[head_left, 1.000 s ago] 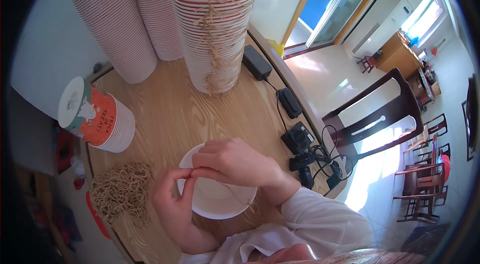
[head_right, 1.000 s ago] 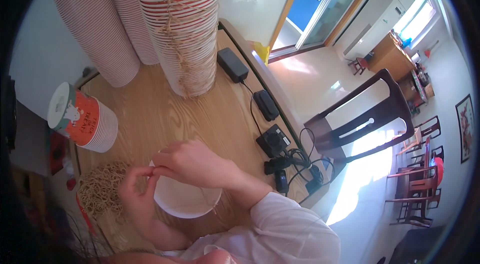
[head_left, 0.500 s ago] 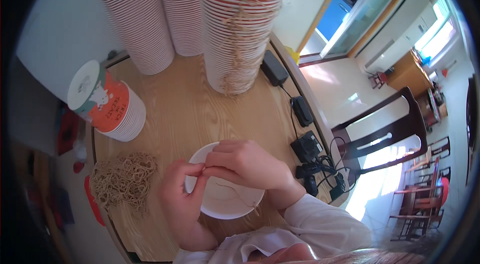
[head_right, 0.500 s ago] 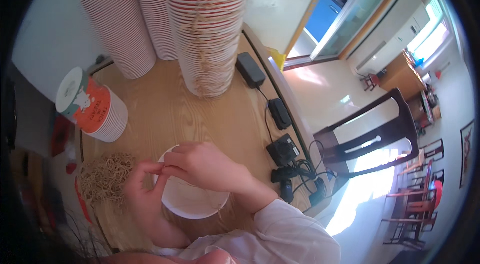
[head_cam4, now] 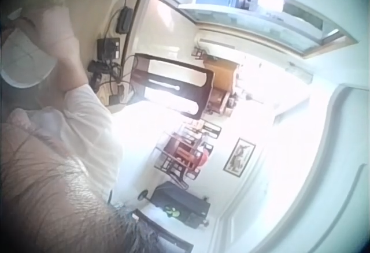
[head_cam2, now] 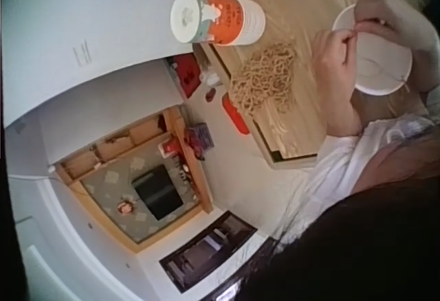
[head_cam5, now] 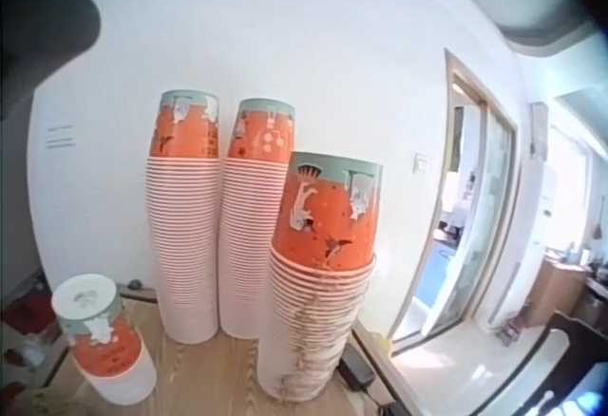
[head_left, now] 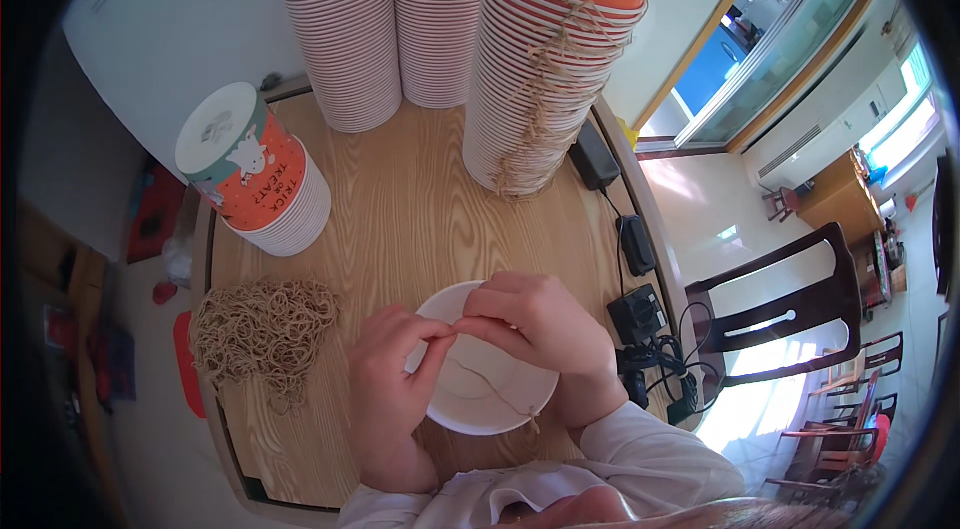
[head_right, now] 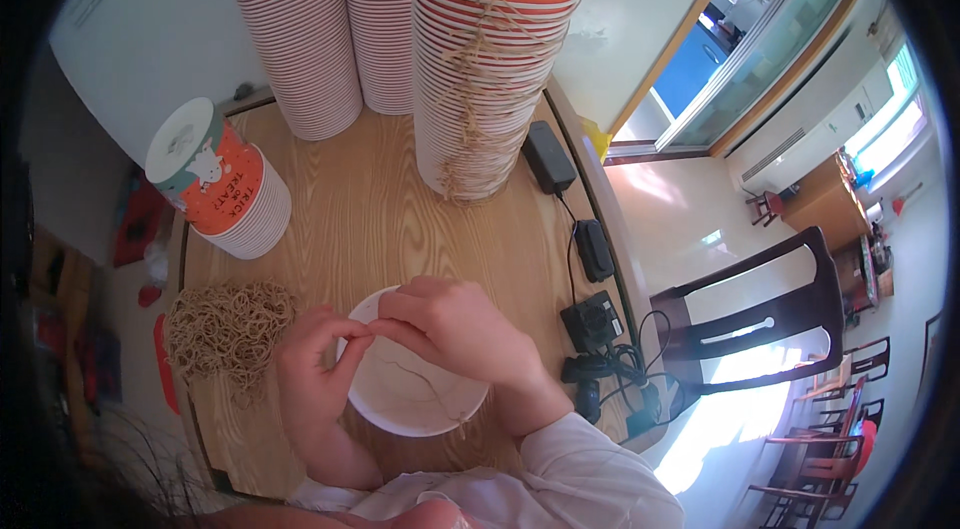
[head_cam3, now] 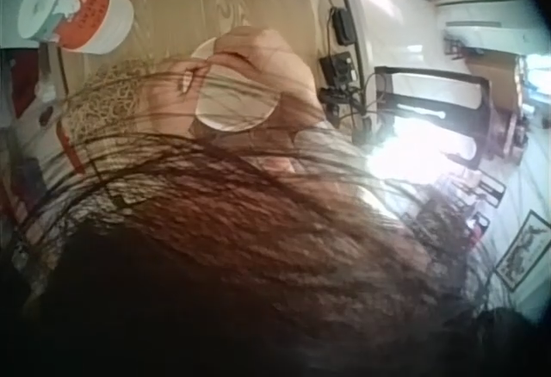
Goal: The person is putting rubber bands around the rim of paper buckets for packaging.
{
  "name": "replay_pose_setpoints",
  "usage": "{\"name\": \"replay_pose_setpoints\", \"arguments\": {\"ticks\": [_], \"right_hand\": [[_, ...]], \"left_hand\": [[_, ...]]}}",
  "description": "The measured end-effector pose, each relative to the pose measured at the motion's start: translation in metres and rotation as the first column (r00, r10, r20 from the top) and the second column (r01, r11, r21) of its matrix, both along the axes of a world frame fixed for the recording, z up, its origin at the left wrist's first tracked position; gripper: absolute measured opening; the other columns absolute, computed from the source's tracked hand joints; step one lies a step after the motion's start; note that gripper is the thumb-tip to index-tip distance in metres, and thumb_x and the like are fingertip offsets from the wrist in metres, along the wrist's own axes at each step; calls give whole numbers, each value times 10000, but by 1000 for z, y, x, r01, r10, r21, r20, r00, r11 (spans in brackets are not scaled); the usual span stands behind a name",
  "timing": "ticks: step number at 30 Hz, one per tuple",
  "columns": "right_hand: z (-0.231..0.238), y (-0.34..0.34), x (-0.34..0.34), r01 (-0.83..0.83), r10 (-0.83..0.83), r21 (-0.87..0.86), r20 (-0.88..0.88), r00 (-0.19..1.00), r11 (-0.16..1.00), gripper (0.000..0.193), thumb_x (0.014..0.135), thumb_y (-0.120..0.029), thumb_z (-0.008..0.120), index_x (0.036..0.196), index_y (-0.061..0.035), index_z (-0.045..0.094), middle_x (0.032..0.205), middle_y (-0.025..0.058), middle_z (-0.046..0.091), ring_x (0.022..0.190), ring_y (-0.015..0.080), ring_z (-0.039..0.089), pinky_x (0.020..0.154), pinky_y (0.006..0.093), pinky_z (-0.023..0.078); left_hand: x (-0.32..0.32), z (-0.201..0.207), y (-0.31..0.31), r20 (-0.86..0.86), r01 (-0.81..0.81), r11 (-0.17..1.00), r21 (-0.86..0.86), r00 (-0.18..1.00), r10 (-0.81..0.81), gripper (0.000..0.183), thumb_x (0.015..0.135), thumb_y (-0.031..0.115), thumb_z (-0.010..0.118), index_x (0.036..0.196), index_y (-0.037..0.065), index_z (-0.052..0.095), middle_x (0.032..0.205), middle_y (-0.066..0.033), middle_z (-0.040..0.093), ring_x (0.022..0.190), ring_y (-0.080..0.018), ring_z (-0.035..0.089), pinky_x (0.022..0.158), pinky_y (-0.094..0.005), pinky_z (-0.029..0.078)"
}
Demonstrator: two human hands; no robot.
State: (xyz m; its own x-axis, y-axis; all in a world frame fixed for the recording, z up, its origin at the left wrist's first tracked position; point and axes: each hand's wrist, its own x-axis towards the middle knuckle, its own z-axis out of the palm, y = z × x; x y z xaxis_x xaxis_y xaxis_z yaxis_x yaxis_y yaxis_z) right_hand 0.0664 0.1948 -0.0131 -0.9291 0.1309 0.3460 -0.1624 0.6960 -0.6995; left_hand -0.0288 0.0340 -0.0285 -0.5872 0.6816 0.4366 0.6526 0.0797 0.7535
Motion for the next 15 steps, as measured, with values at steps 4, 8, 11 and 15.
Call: {"name": "replay_pose_setpoints", "arguments": {"ticks": [4,8,11,15], "right_hand": [[0,0,2,-5,4,29,38,999,1000,106,832,-142,662,803,-51,614,722,105,588,681,303,575,599,386,455],[2,-3,2,29,-27,-44,28,999,999,90,829,-113,663,847,-46,605,753,100,586,680,292,575,593,372,456],[3,-1,3,23,-21,-99,24,999,995,92,819,-98,672,851,-43,605,758,91,586,690,283,576,593,360,457],[2,3,2,-25,25,-61,-15,1000,998,91,805,-90,686,830,-42,613,754,90,587,708,280,580,595,350,458]], "left_hand": [[4,1,1,155,-12,999,-29,988,17,101,768,19,685,833,32,608,788,-105,623,762,-292,612,720,-371,479],[7,4,-1,208,-1,1000,-31,978,8,95,787,6,665,848,27,597,815,-111,626,783,-297,615,680,-363,472],[6,-1,0,205,1,1000,-25,979,4,101,782,9,673,851,23,601,798,-107,627,766,-291,619,668,-360,477],[7,0,5,172,1,1000,14,985,-3,131,753,29,705,855,26,624,762,-101,623,727,-277,620,641,-354,479]]}}
